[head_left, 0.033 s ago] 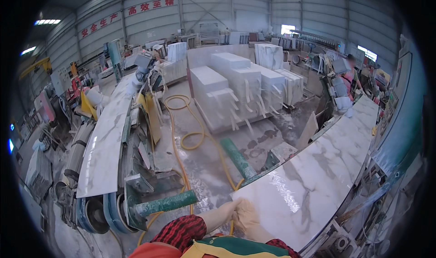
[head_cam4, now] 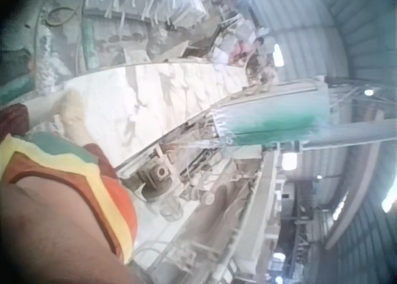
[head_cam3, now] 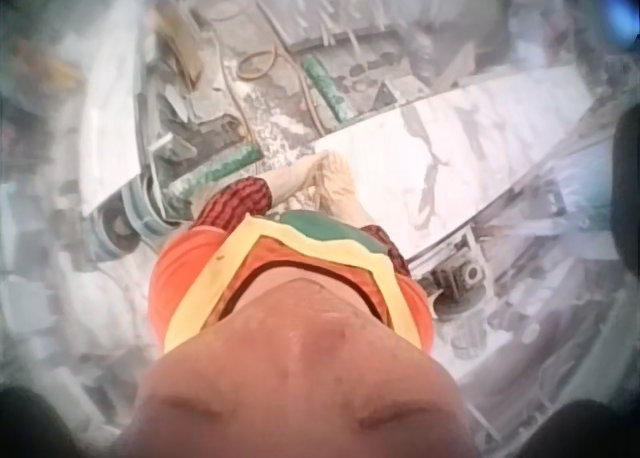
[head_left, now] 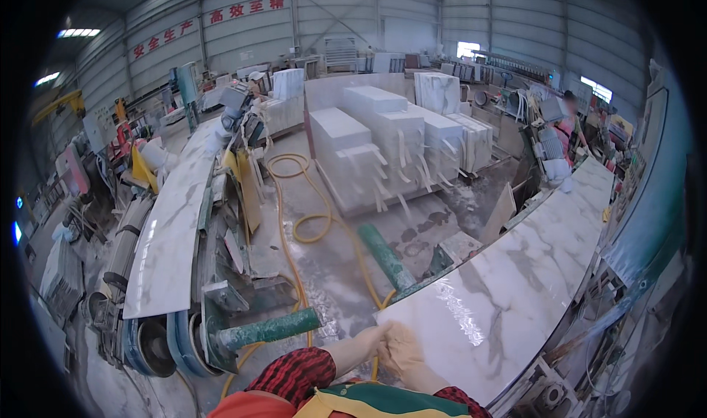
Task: The person repeatedly picks up large white marble-like slabs from a conveyor belt, lifts them, and places them back down or onto a stack. The person wears gloves and an apron while performing this repetitive handling task in a factory setting.
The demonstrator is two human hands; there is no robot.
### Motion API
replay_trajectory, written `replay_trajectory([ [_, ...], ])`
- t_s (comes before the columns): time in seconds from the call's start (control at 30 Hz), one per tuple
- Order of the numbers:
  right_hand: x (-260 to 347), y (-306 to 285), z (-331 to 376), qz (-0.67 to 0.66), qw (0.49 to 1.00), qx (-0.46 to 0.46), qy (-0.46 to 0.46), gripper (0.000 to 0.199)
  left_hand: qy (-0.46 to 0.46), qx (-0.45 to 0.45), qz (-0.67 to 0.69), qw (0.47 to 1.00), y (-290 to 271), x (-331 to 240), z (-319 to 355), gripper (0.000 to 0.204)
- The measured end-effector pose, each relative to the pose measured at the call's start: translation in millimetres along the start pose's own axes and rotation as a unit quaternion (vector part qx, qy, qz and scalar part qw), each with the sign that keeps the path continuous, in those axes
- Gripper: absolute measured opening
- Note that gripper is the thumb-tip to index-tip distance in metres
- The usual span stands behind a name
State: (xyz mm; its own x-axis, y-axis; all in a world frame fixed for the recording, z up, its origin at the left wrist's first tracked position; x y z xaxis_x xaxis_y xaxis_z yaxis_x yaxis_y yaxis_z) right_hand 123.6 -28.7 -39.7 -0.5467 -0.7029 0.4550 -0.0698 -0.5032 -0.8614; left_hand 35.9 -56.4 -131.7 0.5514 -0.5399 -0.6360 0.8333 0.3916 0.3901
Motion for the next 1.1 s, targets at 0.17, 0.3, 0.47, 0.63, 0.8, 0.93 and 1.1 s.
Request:
replay_trajectory([
  [0.17, -43, 9, 60, 0.100, 0.976, -0.194, -0.010, 0.074, -0.013, 0.041, 0.006, 0.999, 39, -23, 39, 0.076],
  [0.3, -28, -6, 90, 0.104, 0.958, -0.268, 0.021, 0.070, -0.021, 0.072, 0.013, 0.997, 24, -11, 17, 0.074],
  [0.47, -34, -5, 85, 0.141, 0.955, -0.253, 0.063, 0.066, -0.027, 0.076, -0.125, 0.989, 10, -16, 17, 0.067],
  [0.63, -42, -2, 84, 0.148, 0.955, -0.246, 0.080, 0.064, 0.125, 0.093, -0.459, 0.874, -46, -45, 76, 0.065],
  [0.8, -49, -4, 83, 0.140, 0.956, -0.244, 0.085, 0.067, 0.242, 0.004, -0.764, 0.598, -118, -24, 172, 0.041],
  [0.93, -54, 5, 78, 0.157, 0.959, -0.213, 0.097, 0.072, -0.037, -0.052, -0.695, 0.716, -222, 24, 151, 0.041],
  [1.1, -58, 7, 80, 0.154, 0.959, -0.220, 0.096, 0.070, -0.057, -0.200, -0.356, 0.911, -299, 76, 112, 0.042],
])
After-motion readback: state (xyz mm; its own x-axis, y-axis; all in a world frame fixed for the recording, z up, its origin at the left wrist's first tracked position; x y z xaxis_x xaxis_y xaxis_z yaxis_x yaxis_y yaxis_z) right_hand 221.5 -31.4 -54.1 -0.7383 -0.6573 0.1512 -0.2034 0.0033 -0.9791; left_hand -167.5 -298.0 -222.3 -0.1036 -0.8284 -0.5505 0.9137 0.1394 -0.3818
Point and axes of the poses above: each hand's wrist, its own z-axis away from the middle knuckle, its own y-axis out of the palm, x = y × z, the point moved 8 cm from there along -z, towards the middle knuckle, and after that the axes turned 4 degrees about x, right-handed, at the moved point
